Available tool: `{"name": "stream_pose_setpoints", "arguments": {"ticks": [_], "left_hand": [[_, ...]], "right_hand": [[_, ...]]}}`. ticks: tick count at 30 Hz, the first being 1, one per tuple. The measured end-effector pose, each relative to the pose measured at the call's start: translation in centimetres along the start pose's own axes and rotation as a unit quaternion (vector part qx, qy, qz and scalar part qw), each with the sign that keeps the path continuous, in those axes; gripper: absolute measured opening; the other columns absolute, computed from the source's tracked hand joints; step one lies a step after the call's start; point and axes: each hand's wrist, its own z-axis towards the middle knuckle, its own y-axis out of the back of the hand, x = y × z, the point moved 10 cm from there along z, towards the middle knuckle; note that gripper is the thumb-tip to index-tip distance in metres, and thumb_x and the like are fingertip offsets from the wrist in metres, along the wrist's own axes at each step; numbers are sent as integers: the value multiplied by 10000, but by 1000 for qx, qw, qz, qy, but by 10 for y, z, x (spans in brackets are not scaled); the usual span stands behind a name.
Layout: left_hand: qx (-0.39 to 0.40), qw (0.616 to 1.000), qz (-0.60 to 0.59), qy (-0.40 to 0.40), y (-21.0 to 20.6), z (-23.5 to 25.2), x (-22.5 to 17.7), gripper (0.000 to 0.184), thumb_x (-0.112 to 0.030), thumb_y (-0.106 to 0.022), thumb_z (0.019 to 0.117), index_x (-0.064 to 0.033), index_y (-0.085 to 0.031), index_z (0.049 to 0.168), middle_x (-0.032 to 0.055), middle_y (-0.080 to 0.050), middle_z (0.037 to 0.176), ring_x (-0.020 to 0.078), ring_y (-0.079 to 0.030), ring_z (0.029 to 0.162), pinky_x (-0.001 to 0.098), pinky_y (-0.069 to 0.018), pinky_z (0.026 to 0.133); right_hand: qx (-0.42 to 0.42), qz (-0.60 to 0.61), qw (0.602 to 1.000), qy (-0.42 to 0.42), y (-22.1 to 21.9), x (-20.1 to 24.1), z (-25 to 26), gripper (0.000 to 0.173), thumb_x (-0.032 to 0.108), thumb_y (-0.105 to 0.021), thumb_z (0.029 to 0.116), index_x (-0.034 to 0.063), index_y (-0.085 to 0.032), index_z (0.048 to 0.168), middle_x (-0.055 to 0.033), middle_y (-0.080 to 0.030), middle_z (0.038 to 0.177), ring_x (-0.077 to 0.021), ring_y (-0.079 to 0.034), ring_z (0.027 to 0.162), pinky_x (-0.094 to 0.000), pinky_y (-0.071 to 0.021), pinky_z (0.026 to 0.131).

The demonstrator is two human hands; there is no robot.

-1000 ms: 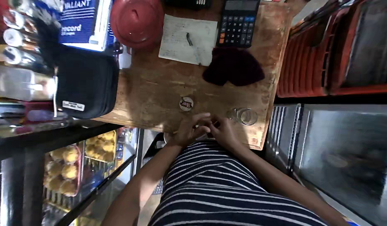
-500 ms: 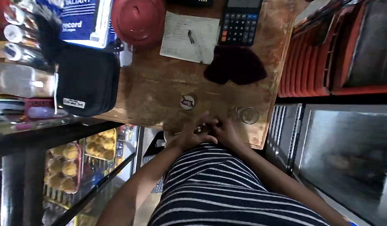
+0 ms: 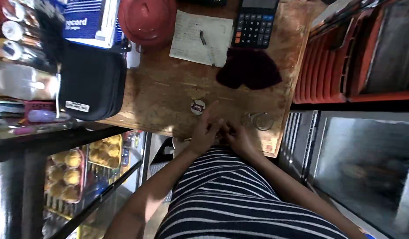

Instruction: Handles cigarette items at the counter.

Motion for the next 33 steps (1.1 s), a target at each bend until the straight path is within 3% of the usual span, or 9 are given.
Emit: {"name": "stream_pose_setpoints", "arguments": {"ticks": [2, 4, 7, 9, 12, 17, 22, 28, 33], "left_hand": [[9, 1000, -4, 7, -1, 1, 3, 582, -137, -520, 1060, -103, -282, 1590, 50, -715, 977, 74, -671, 804, 286, -577, 770], [26, 1000, 10, -8, -4, 1, 2, 599, -126, -510, 1061, -65, -240, 1593, 98, -685, 1215, 124, -682, 1027, 338, -570, 917], [30, 999, 35, -26, -4, 2, 2, 569, -150, -466, 1073, -33, -254, 1588, 152, -600, 1374, 188, -622, 1204, 382, -525, 1014], [32, 999, 19, -9, -2, 1, 6, 554, -158, -449, 1077, -46, -262, 1587, 139, -633, 1328, 178, -639, 1167, 377, -537, 992], [29, 998, -53, 15, 2, -1, 16, 503, -186, -374, 1096, -73, -287, 1579, 98, -706, 1148, 149, -686, 1001, 352, -571, 886], [37, 992, -119, -4, 1, -5, 22, 512, -276, -306, 1105, -18, -294, 1547, 77, -706, 1071, 148, -693, 982, 374, -576, 933], [46, 991, -128, 6, 0, -9, 26, 604, -411, -281, 1097, -18, -278, 1557, 97, -662, 1207, 173, -670, 1093, 400, -562, 986], [48, 996, -80, -15, 3, -18, 21, 699, -522, -318, 1078, -4, -321, 1548, 95, -615, 1286, 139, -628, 1168, 375, -544, 1022], [50, 996, -73, -27, 6, -20, 24, 778, -610, -310, 1053, -1, -318, 1539, 72, -635, 1232, 139, -657, 1071, 371, -572, 959]], "right_hand": [[4, 3, 1000, 4, -2, -1, 1, 255, 169, -567, 1026, -25, -653, 1168, -131, -678, 942, -178, -661, 798, -376, -567, 755], [15, 6, 1000, 6, -4, -2, 0, 292, 151, -556, 1021, -13, -649, 1243, -142, -697, 1007, -186, -681, 831, -385, -580, 785], [20, 2, 1000, 0, -5, -3, 1, 247, 155, -555, 1027, -40, -658, 1138, -147, -682, 949, -190, -669, 793, -388, -574, 763], [19, -7, 1000, 5, -4, -2, 1, 246, 158, -555, 1026, -34, -658, 1140, -146, -684, 957, -194, -676, 811, -393, -578, 777], [10, -27, 999, 27, -1, 2, 0, 297, 136, -571, 1005, -36, -622, 1240, -180, -690, 1034, -256, -689, 915, -452, -569, 849], [26, 3, 998, 53, 0, 8, -1, 298, 94, -582, 989, -29, -599, 1260, -170, -678, 1068, -220, -688, 884, -408, -588, 800], [10, 32, 995, 98, 3, 11, -5, 349, 58, -580, 975, -41, -577, 1309, -173, -680, 1133, -210, -687, 995, -389, -577, 884], [-37, 81, 968, 233, 19, 23, -22, 293, -9, -512, 920, -64, -610, 1191, -102, -698, 1133, -66, -666, 1033, -265, -563, 907], [-27, 67, 949, 308, 17, 32, -33, 229, -20, -479, 958, -31, -649, 1110, -80, -708, 1079, -51, -667, 983, -242, -562, 887]]}}
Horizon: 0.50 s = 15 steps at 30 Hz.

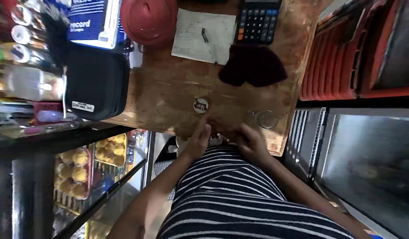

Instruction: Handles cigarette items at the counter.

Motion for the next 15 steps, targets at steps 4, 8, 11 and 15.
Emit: {"name": "stream_pose_setpoints", "arguments": {"ticks": [4, 8, 11, 15], "left_hand": [[0, 999, 33, -12, -2, -3, -3, 817, -639, -318, 1040, 17, -340, 1527, 87, -623, 1249, 129, -649, 1083, 360, -570, 954], [15, 997, 76, -8, -5, -6, -4, 907, -717, -267, 1008, 18, -366, 1529, 129, -589, 1327, 128, -621, 1147, 342, -545, 987], [17, 996, 87, -2, -4, -9, -5, 966, -783, -241, 965, -9, -393, 1524, 116, -588, 1337, 123, -622, 1150, 337, -556, 969], [17, 993, 119, -7, -3, -13, -8, 987, -797, -234, 953, -10, -396, 1525, 121, -566, 1383, 129, -608, 1192, 347, -552, 985]], "right_hand": [[36, 2, 999, 6, -7, 0, -2, 249, -38, -465, 963, -50, -649, 1131, -113, -708, 1075, -71, -674, 971, -239, -560, 886], [80, -3, 997, 10, -15, 2, -1, 275, -38, -452, 969, -44, -632, 1177, -128, -703, 1118, -108, -676, 1047, -273, -553, 945], [114, -18, 993, 2, -21, 0, -1, 292, -40, -452, 964, -27, -624, 1199, -131, -701, 1110, -147, -685, 1027, -320, -569, 921], [147, -40, 988, -21, -27, -1, 1, 320, -30, -459, 961, -9, -617, 1240, -128, -709, 1088, -183, -699, 990, -363, -580, 892]]}}
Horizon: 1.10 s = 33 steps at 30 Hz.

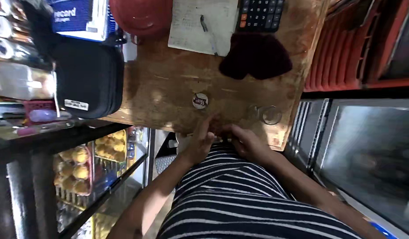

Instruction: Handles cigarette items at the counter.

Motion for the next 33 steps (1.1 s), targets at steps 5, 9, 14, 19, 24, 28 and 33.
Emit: {"name": "stream_pose_setpoints", "arguments": {"ticks": [5, 9, 14, 19, 24, 28, 33], "left_hand": [[16, 1000, 22, 4, -1, -1, -3, 1046, -837, -195, 923, -3, -385, 1525, 135, -538, 1430, 150, -582, 1234, 350, -545, 987], [-2, 998, 61, -21, 3, -8, -8, 1056, -817, -136, 939, 33, -398, 1509, 181, -525, 1460, 195, -559, 1288, 392, -509, 1048], [12, 999, 20, -25, 6, -19, -7, 1077, -853, -201, 910, 32, -426, 1483, 176, -519, 1413, 158, -602, 1179, 366, -548, 981], [24, 997, 33, -59, 6, -22, -14, 1048, -828, -206, 925, 44, -466, 1447, 190, -553, 1353, 141, -626, 1132, 342, -561, 949], [-6, 998, 46, -41, 13, -19, 4, 1070, -825, -185, 931, 76, -453, 1441, 196, -555, 1334, 144, -633, 1106, 346, -569, 936], [-14, 997, 80, -11, 14, -16, 10, 809, -640, -240, 1052, 13, -451, 1481, 175, -555, 1367, 143, -627, 1109, 337, -552, 946], [-30, 984, 22, 173, 21, -10, 36, 543, -81, -590, 994, -46, -419, 1509, 159, -567, 1343, 159, -675, 1042, 311, -591, 878]], "right_hand": [[58, -10, 996, -63, -6, -7, 3, 382, -7, -460, 983, 15, -581, 1345, -160, -683, 1186, -275, -669, 1109, -470, -547, 967], [73, -32, 993, -82, -6, -3, 4, 416, -33, -477, 964, 6, -568, 1368, -183, -679, 1205, -327, -667, 1116, -516, -545, 956], [63, -45, 991, -108, -8, -6, 0, 353, 10, -482, 998, -6, -560, 1342, -182, -683, 1178, -326, -683, 1080, -511, -558, 931], [45, -39, 992, -110, -11, -8, -3, 357, -17, -465, 978, -9, -561, 1322, -156, -687, 1202, -298, -691, 1082, -498, -573, 909], [37, -52, 991, -122, -13, -6, -4, 338, -33, -477, 964, -13, -584, 1284, -178, -691, 1175, -329, -695, 1060, -515, -574, 897], [47, -58, 990, -120, -14, -4, -3, 366, -27, -493, 955, -9, -573, 1312, -184, -686, 1183, -334, -693, 1062, -517, -574, 894], [42, -49, 992, -108, -17, -2, -4, 403, -33, -493, 942, 7, -575, 1334, -179, -681, 1206, -317, -688, 1084, -491, -573, 912]]}}
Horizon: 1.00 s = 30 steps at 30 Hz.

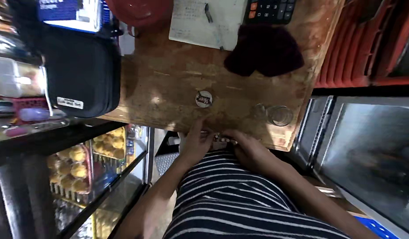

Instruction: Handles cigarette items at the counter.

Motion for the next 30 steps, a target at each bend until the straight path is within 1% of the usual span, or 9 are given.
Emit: {"name": "stream_pose_setpoints", "arguments": {"ticks": [4, 9, 13, 15, 17, 20, 23, 26, 30], "left_hand": [[54, 998, 11, 24, -5, 6, 2, 599, -75, -649, 970, -84, -412, 1520, 143, -573, 1368, 154, -691, 1018, 322, -594, 880], [94, 991, 93, 9, -9, 11, -3, 549, -82, -627, 993, -124, -457, 1513, 143, -570, 1368, 183, -677, 1035, 341, -585, 886], [-2, 994, 96, -46, -2, 9, -13, 434, -68, -612, 984, -138, -583, 1411, 141, -614, 1279, 170, -684, 965, 332, -596, 834], [-59, 993, 70, -70, 3, 8, -14, 389, -60, -618, 974, -107, -616, 1360, 141, -613, 1253, 156, -685, 955, 319, -604, 832], [-92, 991, 50, -86, 7, 8, -14, 377, -48, -629, 964, -58, -612, 1341, 158, -606, 1273, 150, -691, 959, 311, -608, 835], [-100, 991, 26, -90, 7, 9, -12, 401, -42, -645, 957, -37, -590, 1353, 159, -589, 1258, 138, -686, 939, 300, -611, 824], [-104, 991, 16, -82, 8, 10, -11, 399, -48, -651, 956, -70, -597, 1351, 131, -587, 1236, 120, -683, 924, 285, -614, 815], [-106, 991, 15, -86, 8, 11, -11, 410, -44, -649, 954, -67, -592, 1359, 134, -593, 1230, 127, -679, 933, 289, -611, 813], [-115, 987, 10, -112, 10, 11, -10, 404, -49, -647, 958, -58, -591, 1358, 128, -599, 1231, 120, -676, 930, 282, -610, 807]], "right_hand": [[-6, -7, 1000, 7, 1, 1, -3, 405, -35, -483, 943, 8, -574, 1335, -184, -683, 1208, -316, -695, 1072, -486, -578, 900], [-7, -9, 1000, 16, 3, 2, -3, 423, -45, -478, 932, 14, -572, 1340, -167, -684, 1226, -301, -690, 1095, -480, -573, 917], [-13, -10, 999, 34, 3, 2, -3, 406, -22, -473, 937, 13, -572, 1329, -160, -691, 1185, -286, -696, 1054, -469, -580, 891], [-24, -12, 999, 39, 4, 1, -2, 379, 2, -480, 955, 13, -579, 1321, -164, -687, 1129, -283, -700, 990, -460, -590, 852], [-45, -18, 998, 38, 8, 0, -3, 387, 4, -486, 949, 6, -582, 1324, -175, -684, 1130, -289, -700, 996, -461, -590, 857], [-67, -17, 997, 41, 11, -3, -3, 410, 1, -489, 936, 0, -571, 1338, -171, -681, 1203, -269, -688, 1079, -441, -578, 916], [-76, 32, 995, 52, 12, -7, -3, 404, 23, -534, 939, -27, -554, 1340, -170, -667, 1202, -198, -680, 1054, -365, -576, 922], [-112, 60, 989, 76, 20, -5, -7, 397, 104, -580, 966, -53, -537, 1328, -163, -668, 1189, -143, -676, 1053, -317, -573, 935], [-195, 97, 974, 58, 37, -10, -12, 343, 161, -534, 1016, -52, -554, 1284, -123, -692, 1189, -115, -685, 1055, -319, -590, 907]]}}
